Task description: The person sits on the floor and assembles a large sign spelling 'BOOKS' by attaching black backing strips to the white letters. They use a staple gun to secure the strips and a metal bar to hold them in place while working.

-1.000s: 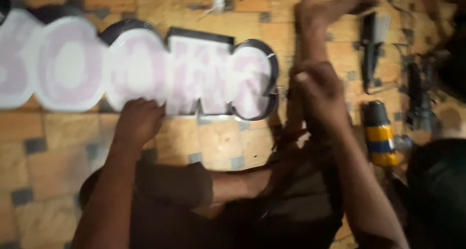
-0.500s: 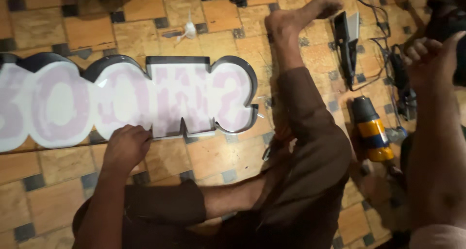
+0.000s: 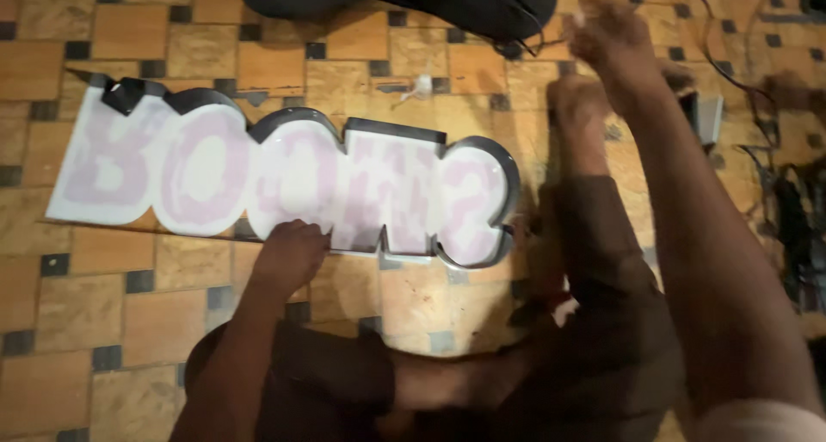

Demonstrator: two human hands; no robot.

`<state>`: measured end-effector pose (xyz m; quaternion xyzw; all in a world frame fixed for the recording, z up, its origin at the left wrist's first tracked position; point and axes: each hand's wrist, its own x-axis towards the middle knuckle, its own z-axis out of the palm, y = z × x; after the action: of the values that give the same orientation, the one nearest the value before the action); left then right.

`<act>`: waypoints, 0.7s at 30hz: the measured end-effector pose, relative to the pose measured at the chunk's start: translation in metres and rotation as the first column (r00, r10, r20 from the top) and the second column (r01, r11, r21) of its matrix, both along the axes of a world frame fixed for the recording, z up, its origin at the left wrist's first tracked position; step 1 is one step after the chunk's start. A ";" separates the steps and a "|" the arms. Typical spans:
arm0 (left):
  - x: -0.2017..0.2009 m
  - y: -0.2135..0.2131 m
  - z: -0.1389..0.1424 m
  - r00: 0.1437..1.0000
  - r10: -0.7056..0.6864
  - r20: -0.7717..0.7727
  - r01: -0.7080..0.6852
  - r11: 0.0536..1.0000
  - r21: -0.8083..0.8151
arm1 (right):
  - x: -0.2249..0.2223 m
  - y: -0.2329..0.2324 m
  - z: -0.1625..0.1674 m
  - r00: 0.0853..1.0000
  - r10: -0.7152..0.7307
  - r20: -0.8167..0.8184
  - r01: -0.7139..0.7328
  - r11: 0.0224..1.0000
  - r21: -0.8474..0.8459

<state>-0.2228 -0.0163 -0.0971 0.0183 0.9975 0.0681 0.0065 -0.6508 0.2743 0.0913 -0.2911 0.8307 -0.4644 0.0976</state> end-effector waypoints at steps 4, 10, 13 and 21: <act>0.005 -0.005 -0.007 0.991 0.055 -0.123 -0.033 0.984 0.176 | -0.043 -0.082 0.012 0.954 -0.158 -0.254 0.222 0.942 0.250; 0.007 -0.007 -0.017 0.983 0.096 -0.153 -0.069 0.982 0.175 | -0.051 -0.136 0.023 0.926 -0.224 -0.304 0.353 0.800 0.485; 0.005 -0.008 -0.017 0.989 0.107 -0.099 -0.090 0.983 0.162 | -0.034 -0.128 0.030 0.927 -0.231 -0.297 0.357 0.788 0.501; 0.005 -0.004 -0.005 0.990 0.137 -0.035 -0.130 0.979 0.159 | -0.044 -0.122 0.024 0.961 -0.235 -0.147 0.265 0.933 0.244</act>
<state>-0.2181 -0.0201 -0.1022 -0.0468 0.9880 0.1457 -0.0226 -0.6952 0.1521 0.1153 -0.1936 0.9192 -0.3418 0.0272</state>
